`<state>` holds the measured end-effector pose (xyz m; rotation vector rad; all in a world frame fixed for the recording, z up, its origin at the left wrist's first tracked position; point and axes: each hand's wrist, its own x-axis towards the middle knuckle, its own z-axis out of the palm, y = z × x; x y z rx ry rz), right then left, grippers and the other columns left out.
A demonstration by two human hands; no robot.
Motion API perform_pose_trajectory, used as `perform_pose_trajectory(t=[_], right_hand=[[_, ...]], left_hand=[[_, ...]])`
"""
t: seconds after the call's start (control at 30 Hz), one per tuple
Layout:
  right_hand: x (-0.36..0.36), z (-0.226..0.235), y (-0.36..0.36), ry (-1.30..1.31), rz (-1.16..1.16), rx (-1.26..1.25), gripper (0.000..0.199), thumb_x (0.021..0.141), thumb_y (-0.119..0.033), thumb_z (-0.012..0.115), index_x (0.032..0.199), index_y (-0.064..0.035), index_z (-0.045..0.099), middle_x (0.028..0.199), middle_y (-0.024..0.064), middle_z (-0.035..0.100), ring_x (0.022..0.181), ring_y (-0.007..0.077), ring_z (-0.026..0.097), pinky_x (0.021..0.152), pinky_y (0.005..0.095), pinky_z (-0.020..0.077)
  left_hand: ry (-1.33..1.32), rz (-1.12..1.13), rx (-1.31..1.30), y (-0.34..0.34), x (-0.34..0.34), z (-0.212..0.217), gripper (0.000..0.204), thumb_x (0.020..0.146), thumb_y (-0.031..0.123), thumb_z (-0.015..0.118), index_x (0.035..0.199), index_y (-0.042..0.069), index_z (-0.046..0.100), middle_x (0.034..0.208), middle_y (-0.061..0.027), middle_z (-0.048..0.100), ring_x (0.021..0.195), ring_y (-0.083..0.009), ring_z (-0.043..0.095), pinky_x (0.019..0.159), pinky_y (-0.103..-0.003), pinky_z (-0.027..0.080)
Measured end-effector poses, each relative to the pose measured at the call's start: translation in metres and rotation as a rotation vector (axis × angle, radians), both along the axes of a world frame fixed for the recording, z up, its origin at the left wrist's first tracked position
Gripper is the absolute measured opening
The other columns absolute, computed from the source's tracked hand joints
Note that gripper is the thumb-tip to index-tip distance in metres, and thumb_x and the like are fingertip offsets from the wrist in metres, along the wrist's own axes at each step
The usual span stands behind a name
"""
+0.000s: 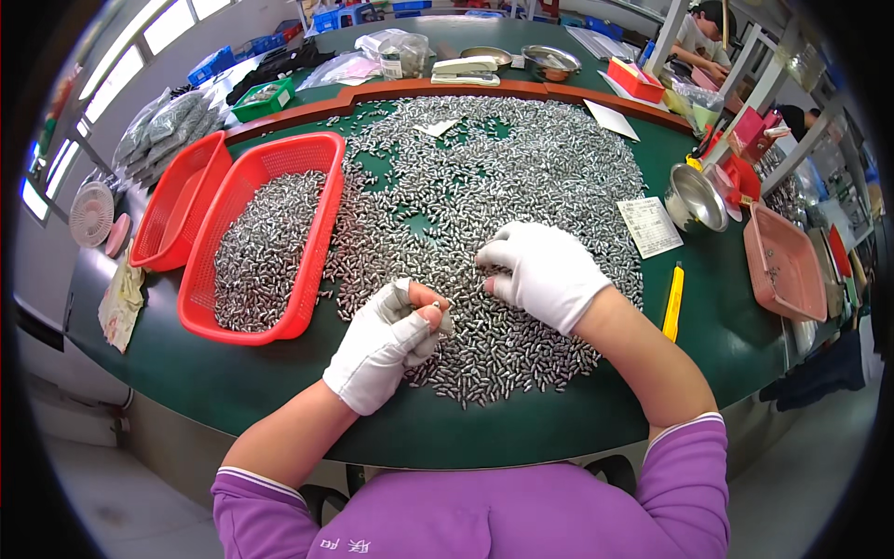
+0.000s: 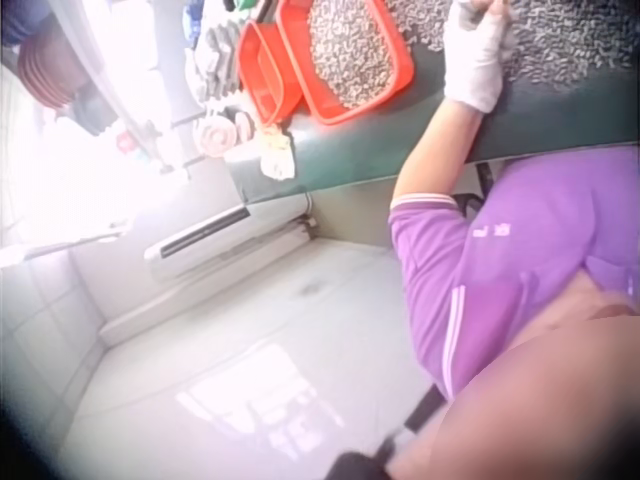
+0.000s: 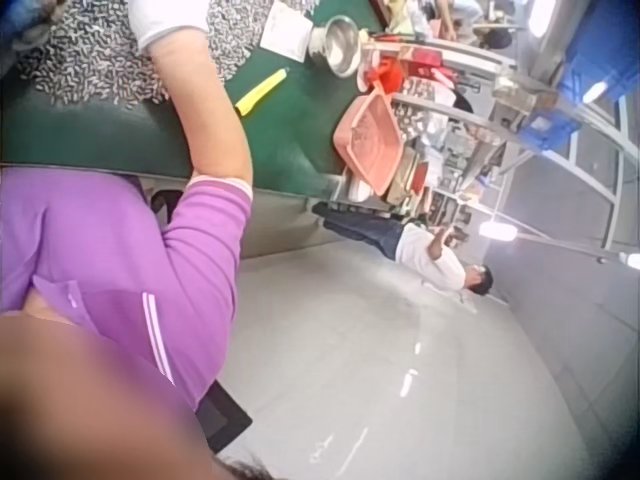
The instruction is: Sorting and inspecting small metallic pins at an industrial workbench.
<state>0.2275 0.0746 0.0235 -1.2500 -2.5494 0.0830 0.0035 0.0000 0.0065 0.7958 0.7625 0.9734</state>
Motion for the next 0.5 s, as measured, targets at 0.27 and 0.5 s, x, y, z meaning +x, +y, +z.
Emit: perform_pose_trajectory(t=[0.27,0.5], right_hand=[[-0.011,-0.011,-0.001,0.045,0.090,0.028,0.008,0.078,-0.019,0.069,0.080,-0.0112,0.066,0.081,0.0089,0.062,0.080,0.0300,0.063,0.072,0.0413,0.0514],[-0.015,0.011,-0.010,0.270,0.207,0.061,0.008,0.079,-0.015,0.070,0.084,-0.0102,0.066,0.082,0.0072,0.062,0.079,0.0287,0.062,0.072,0.0397,0.0504]], left_hand=[[-0.088,-0.029,0.005,0.004,0.001,0.000,0.019,0.091,0.017,0.067,0.103,0.008,0.054,0.087,-0.0034,0.059,0.064,-0.0067,0.044,0.056,-0.019,0.034],[-0.074,-0.007,-0.014,0.002,0.000,0.001,0.019,0.092,0.018,0.066,0.103,0.008,0.054,0.086,-0.0030,0.059,0.064,-0.0061,0.043,0.056,-0.019,0.033]])
